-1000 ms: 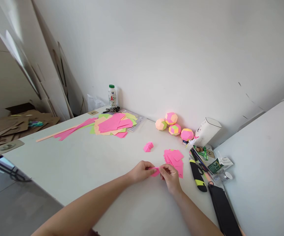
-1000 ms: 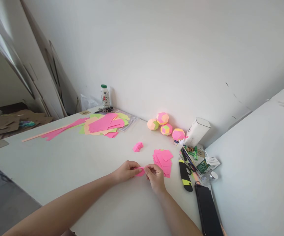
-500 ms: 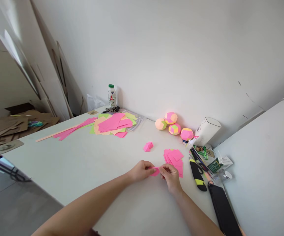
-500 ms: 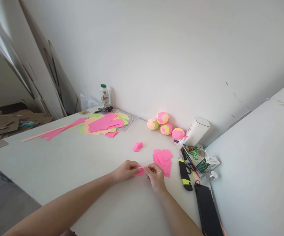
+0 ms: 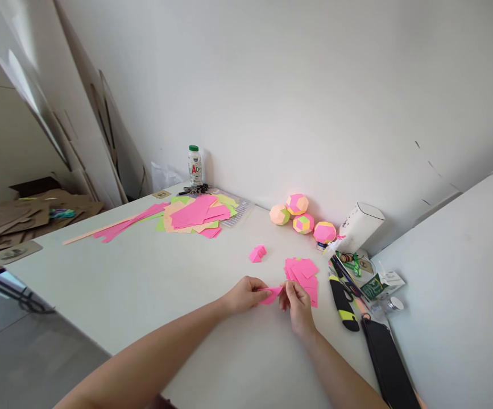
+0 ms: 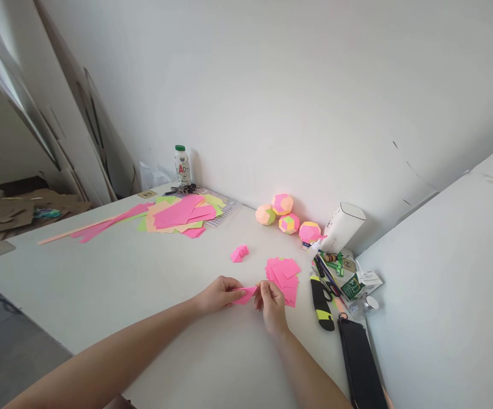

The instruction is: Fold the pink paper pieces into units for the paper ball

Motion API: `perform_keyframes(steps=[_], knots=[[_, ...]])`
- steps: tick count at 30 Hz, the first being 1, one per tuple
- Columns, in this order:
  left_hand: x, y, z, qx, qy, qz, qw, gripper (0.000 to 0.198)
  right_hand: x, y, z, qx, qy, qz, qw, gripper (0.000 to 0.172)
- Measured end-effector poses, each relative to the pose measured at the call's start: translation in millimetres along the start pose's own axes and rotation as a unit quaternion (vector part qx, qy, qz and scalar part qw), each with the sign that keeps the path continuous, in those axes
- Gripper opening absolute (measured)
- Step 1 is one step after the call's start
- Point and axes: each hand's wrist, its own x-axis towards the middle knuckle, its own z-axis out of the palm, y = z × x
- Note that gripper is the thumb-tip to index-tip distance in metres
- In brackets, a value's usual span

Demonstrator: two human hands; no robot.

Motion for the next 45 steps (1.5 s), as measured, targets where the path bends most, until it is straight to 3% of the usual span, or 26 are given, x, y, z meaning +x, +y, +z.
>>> perform_keyframes(steps=[14, 21, 30, 45], knots=[[0.6, -2.5, 0.5, -0.010, 0.002, 0.005, 1.000, 0.035, -0.1, 2.8, -0.2, -0.033, -0.021, -0.003, 0.999, 0.025], [0.1, 0.4, 3.0, -0.016, 0.031, -0.005, 0.999, 0.027, -0.4, 0.2, 0.8, -0.047, -0.005, 0.002, 0.999, 0.022], [1.5, -2.2, 1.5, -0.053, 0.037, 0.012, 0.998, 0.028, -1.7, 0.2, 3.3, -0.076, -0.042, -0.001, 0.996, 0.020], [1.1, -0.4, 0.4, -0.060, 0.056, 0.010, 0.997, 0.033, -0.7, 0.8, 0.9, -0.060, -0.016, 0.004, 0.998, 0.020]])
